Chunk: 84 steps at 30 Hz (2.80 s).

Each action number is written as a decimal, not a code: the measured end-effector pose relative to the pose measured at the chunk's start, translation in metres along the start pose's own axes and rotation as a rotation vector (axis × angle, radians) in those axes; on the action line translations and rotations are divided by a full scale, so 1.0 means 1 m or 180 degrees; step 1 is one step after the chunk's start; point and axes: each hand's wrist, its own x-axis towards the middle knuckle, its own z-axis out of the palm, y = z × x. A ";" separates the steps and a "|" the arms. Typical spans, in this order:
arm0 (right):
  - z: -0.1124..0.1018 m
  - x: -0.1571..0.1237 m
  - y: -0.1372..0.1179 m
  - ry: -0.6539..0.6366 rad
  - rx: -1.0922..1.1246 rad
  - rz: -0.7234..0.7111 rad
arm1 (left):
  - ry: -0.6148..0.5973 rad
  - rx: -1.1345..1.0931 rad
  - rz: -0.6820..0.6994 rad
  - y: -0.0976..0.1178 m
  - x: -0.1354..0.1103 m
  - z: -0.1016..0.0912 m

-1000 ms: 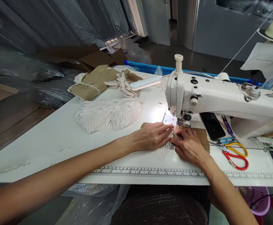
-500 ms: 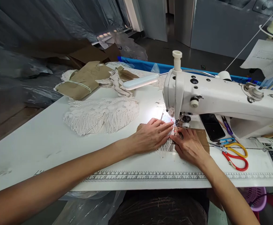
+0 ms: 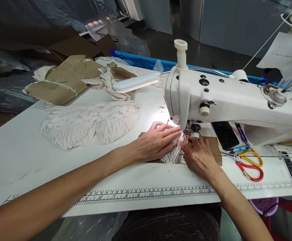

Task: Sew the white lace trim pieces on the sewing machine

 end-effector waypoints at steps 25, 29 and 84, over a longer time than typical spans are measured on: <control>0.003 -0.001 0.001 0.0182 0.0019 0.0057 | -0.0118 -0.0314 -0.0095 0.000 0.003 -0.004; 0.001 -0.001 0.003 0.0126 0.0065 0.0070 | -0.0074 -0.0124 -0.0098 0.003 0.003 -0.003; -0.012 -0.009 0.017 0.0447 0.1058 0.0388 | 0.0484 -0.0286 -0.0081 -0.004 0.004 -0.011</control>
